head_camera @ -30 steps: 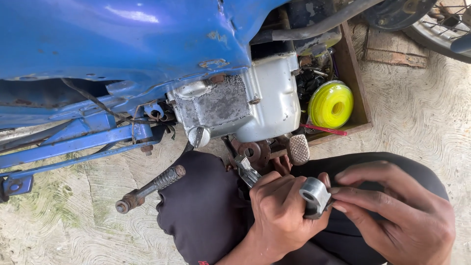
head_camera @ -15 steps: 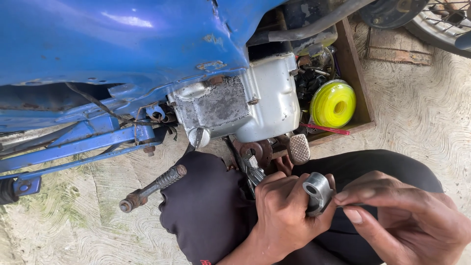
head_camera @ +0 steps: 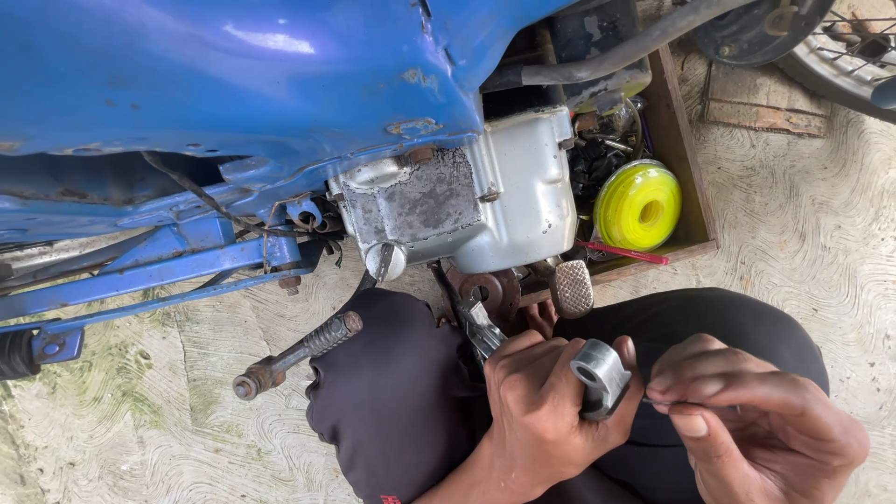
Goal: The person sits on the ground beside a blue motorcycle and first files and fits a small metal bracket by hand. They then take a curved brake shoe and work a spring hook onto it, pressing and threading the spring into place with their fingers.
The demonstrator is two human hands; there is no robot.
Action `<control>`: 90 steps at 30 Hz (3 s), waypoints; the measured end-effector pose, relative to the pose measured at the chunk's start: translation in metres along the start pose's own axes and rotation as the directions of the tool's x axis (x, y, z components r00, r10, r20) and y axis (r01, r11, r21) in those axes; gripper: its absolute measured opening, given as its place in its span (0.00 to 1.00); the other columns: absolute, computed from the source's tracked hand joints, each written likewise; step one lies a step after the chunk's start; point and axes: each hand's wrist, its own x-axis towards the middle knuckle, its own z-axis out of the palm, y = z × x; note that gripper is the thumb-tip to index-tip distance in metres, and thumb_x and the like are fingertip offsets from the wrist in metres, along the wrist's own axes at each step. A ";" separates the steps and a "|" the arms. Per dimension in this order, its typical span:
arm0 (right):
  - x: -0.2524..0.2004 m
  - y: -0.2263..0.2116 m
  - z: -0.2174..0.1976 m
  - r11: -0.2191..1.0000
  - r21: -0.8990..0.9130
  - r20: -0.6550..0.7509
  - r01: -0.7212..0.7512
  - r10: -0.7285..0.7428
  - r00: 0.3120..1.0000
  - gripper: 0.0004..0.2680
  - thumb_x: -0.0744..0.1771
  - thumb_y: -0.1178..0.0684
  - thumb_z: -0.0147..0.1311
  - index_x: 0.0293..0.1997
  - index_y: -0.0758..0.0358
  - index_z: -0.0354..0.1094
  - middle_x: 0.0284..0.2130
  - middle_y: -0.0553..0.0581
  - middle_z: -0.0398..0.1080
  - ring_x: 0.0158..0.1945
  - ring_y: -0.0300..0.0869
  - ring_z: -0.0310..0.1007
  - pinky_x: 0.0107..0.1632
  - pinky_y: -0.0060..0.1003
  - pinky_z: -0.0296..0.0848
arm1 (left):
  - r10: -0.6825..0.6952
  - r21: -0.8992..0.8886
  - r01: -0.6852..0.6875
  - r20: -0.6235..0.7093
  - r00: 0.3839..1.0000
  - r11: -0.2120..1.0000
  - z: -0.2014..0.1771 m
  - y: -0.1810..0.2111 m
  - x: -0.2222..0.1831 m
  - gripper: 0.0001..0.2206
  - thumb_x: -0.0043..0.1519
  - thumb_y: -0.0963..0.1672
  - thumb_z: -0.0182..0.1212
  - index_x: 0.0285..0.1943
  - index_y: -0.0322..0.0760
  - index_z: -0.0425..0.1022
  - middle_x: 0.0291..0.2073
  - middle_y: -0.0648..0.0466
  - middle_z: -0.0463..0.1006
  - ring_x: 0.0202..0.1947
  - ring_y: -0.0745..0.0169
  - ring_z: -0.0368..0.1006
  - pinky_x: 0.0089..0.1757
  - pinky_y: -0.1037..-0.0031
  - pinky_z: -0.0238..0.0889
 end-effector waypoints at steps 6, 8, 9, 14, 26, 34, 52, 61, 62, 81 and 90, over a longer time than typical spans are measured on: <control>-0.016 0.016 0.019 0.975 0.223 -0.150 0.001 0.033 0.988 0.10 0.64 0.60 0.61 0.47 0.60 0.69 0.32 0.52 0.76 0.39 0.35 0.80 0.47 0.25 0.82 | 0.017 0.058 -0.016 -0.012 1.000 0.998 -0.001 -0.002 -0.004 0.14 0.56 0.37 0.70 0.25 0.36 0.65 0.13 0.55 0.67 0.10 0.60 0.54 0.23 0.72 0.52; -0.014 0.021 0.024 0.964 0.255 -0.135 0.076 -0.042 0.990 0.04 0.64 0.56 0.60 0.38 0.57 0.69 0.28 0.51 0.74 0.34 0.35 0.76 0.44 0.31 0.80 | 0.056 0.095 -0.055 0.000 0.998 0.994 -0.003 -0.003 -0.004 0.14 0.57 0.36 0.69 0.26 0.37 0.66 0.14 0.55 0.68 0.12 0.60 0.58 0.24 0.72 0.50; -0.014 0.021 0.023 0.964 0.254 -0.134 0.073 -0.039 0.990 0.04 0.64 0.56 0.60 0.38 0.57 0.69 0.28 0.51 0.74 0.34 0.35 0.76 0.44 0.31 0.80 | 0.052 0.095 -0.052 0.000 0.999 0.994 -0.002 -0.003 -0.005 0.14 0.57 0.36 0.69 0.26 0.37 0.66 0.14 0.55 0.68 0.12 0.60 0.58 0.24 0.72 0.50; -0.011 0.020 0.028 0.885 0.464 -0.037 0.040 -0.026 0.999 0.03 0.66 0.58 0.60 0.40 0.56 0.70 0.36 0.55 0.73 0.41 0.38 0.72 0.65 0.54 0.78 | 0.066 0.085 -0.067 0.012 0.998 0.994 0.000 -0.007 -0.010 0.09 0.56 0.38 0.66 0.31 0.30 0.68 0.16 0.52 0.70 0.13 0.59 0.58 0.25 0.71 0.51; -0.009 0.013 0.044 0.922 0.386 -0.105 0.019 0.023 0.994 0.06 0.65 0.59 0.57 0.36 0.55 0.61 0.29 0.53 0.68 0.37 0.36 0.67 0.58 0.47 0.80 | 0.066 0.122 -0.064 -0.010 0.998 0.990 0.003 -0.010 -0.011 0.11 0.60 0.36 0.65 0.28 0.35 0.66 0.16 0.55 0.68 0.13 0.61 0.55 0.23 0.70 0.48; -0.005 0.014 0.051 0.931 0.365 -0.136 0.027 0.024 0.990 0.05 0.66 0.62 0.54 0.38 0.56 0.62 0.31 0.53 0.68 0.38 0.36 0.68 0.53 0.38 0.75 | 0.041 0.122 -0.036 -0.042 0.998 0.992 0.007 -0.014 -0.012 0.10 0.59 0.37 0.64 0.28 0.33 0.66 0.16 0.54 0.67 0.13 0.60 0.55 0.24 0.70 0.51; -0.004 0.013 0.056 0.948 0.315 -0.124 0.046 -0.007 0.992 0.06 0.65 0.61 0.54 0.37 0.54 0.62 0.28 0.51 0.67 0.34 0.34 0.65 0.44 0.31 0.68 | 0.044 0.125 -0.032 -0.094 0.995 0.992 0.011 -0.015 -0.016 0.08 0.57 0.38 0.65 0.29 0.32 0.68 0.16 0.54 0.67 0.13 0.61 0.57 0.24 0.70 0.52; -0.003 0.012 0.056 0.937 0.351 -0.151 0.001 0.055 0.987 0.07 0.66 0.65 0.52 0.40 0.56 0.63 0.34 0.52 0.68 0.38 0.35 0.67 0.46 0.29 0.71 | 0.004 0.134 0.004 -0.056 0.998 0.991 0.009 -0.014 -0.013 0.10 0.56 0.37 0.66 0.27 0.33 0.67 0.15 0.54 0.68 0.12 0.59 0.57 0.24 0.70 0.52; -0.002 0.012 0.056 0.944 0.331 -0.145 -0.011 0.062 0.988 0.06 0.66 0.64 0.52 0.40 0.55 0.62 0.32 0.51 0.68 0.37 0.34 0.66 0.45 0.29 0.71 | 0.000 0.138 0.008 -0.056 0.998 0.990 0.009 -0.014 -0.012 0.10 0.56 0.37 0.66 0.27 0.33 0.67 0.15 0.54 0.68 0.12 0.59 0.57 0.23 0.70 0.51; 0.003 0.019 0.032 0.828 0.555 -0.204 0.082 0.040 0.978 0.03 0.70 0.58 0.57 0.45 0.55 0.68 0.39 0.50 0.73 0.47 0.36 0.69 0.55 0.32 0.74 | -0.446 -0.527 0.530 0.289 0.847 0.665 -0.013 0.021 0.002 0.06 0.59 0.38 0.64 0.40 0.29 0.71 0.23 0.58 0.70 0.22 0.73 0.62 0.27 0.81 0.59; 0.005 -0.006 0.047 0.762 0.646 -0.182 0.048 0.093 0.979 0.03 0.75 0.53 0.43 0.53 0.58 0.57 0.62 0.58 0.63 0.66 0.50 0.66 0.71 0.51 0.69 | -0.342 -0.855 0.433 0.331 0.880 0.287 -0.015 0.035 0.002 0.20 0.68 0.35 0.53 0.69 0.29 0.58 0.57 0.42 0.72 0.60 0.53 0.71 0.55 0.74 0.64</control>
